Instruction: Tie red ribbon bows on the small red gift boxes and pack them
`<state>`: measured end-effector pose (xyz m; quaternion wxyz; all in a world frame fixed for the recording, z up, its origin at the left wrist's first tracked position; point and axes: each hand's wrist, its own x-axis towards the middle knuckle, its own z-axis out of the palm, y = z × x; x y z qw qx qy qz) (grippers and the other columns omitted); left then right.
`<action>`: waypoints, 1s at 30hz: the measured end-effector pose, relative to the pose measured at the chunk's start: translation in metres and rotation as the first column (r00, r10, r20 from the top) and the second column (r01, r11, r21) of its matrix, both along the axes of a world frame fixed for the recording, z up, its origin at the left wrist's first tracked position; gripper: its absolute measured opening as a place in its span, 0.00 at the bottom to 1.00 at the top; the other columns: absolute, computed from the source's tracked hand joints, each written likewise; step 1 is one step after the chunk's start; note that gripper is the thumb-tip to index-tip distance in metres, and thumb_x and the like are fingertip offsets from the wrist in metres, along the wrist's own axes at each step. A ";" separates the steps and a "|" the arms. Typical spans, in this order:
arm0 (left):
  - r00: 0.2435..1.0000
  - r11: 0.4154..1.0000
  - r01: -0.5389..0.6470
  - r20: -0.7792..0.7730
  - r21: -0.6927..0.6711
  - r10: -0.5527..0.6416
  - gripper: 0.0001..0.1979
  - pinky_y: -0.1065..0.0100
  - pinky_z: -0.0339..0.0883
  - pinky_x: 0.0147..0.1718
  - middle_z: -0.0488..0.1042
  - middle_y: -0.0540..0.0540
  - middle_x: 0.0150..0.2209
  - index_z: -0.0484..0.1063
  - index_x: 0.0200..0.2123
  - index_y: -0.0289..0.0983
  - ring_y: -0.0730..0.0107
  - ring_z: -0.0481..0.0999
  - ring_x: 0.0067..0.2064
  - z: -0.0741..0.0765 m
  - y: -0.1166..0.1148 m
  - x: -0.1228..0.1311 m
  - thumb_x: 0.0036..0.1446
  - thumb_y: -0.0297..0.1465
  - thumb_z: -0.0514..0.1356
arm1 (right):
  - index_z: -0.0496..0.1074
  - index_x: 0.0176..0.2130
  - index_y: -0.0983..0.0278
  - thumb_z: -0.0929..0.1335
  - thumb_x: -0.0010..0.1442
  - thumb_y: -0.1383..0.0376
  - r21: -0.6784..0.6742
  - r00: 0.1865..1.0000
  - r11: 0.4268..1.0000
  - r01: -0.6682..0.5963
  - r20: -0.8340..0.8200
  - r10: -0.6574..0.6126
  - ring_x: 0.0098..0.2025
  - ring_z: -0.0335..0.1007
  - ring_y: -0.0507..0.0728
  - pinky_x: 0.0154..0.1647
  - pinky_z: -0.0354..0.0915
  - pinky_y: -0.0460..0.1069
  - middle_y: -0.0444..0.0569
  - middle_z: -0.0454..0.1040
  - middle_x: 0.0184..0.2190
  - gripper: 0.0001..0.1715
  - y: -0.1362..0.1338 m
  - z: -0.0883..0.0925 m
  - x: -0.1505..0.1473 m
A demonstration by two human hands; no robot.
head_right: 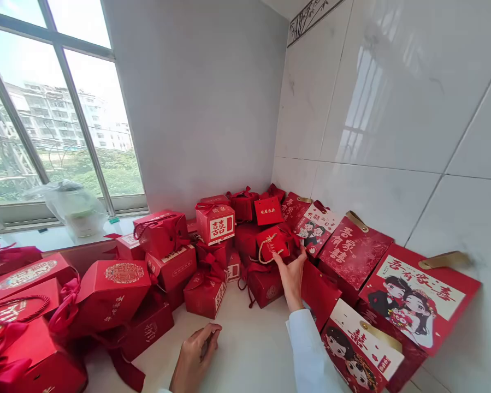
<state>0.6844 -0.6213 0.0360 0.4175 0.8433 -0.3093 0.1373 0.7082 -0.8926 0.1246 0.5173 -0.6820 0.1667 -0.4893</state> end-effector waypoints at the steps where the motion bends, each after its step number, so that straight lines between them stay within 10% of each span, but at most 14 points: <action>1: 1.000 1.000 0.002 0.016 0.012 -0.002 0.12 0.76 0.64 0.22 0.72 0.48 0.23 0.70 0.33 0.38 0.72 0.73 0.25 -0.001 0.000 -0.002 0.62 0.32 0.48 | 0.49 0.58 0.64 0.73 0.44 0.50 0.015 1.000 1.000 0.009 -0.010 -0.009 0.58 0.54 0.65 0.59 0.52 0.60 0.58 0.56 0.56 0.51 -0.001 -0.003 0.006; 19: 0.989 0.998 -0.020 0.149 0.061 0.011 0.10 0.73 0.65 0.24 0.73 0.49 0.22 0.70 0.32 0.38 0.71 0.73 0.25 -0.007 0.002 -0.010 0.59 0.25 0.49 | 0.43 0.59 0.59 0.76 0.39 0.56 0.080 0.968 0.964 -0.252 0.037 0.250 0.45 0.65 0.60 0.50 0.63 0.59 0.58 0.59 0.55 0.58 -0.006 -0.023 0.012; 30: 0.996 0.998 -0.027 0.088 -0.050 0.031 0.10 0.73 0.66 0.25 0.75 0.48 0.25 0.71 0.33 0.39 0.70 0.75 0.27 0.003 0.001 -0.009 0.60 0.29 0.50 | 0.43 0.60 0.59 0.76 0.36 0.61 0.014 0.979 0.979 -0.203 0.001 0.203 0.40 0.64 0.57 0.41 0.67 0.55 0.53 0.58 0.49 0.60 0.005 -0.009 -0.007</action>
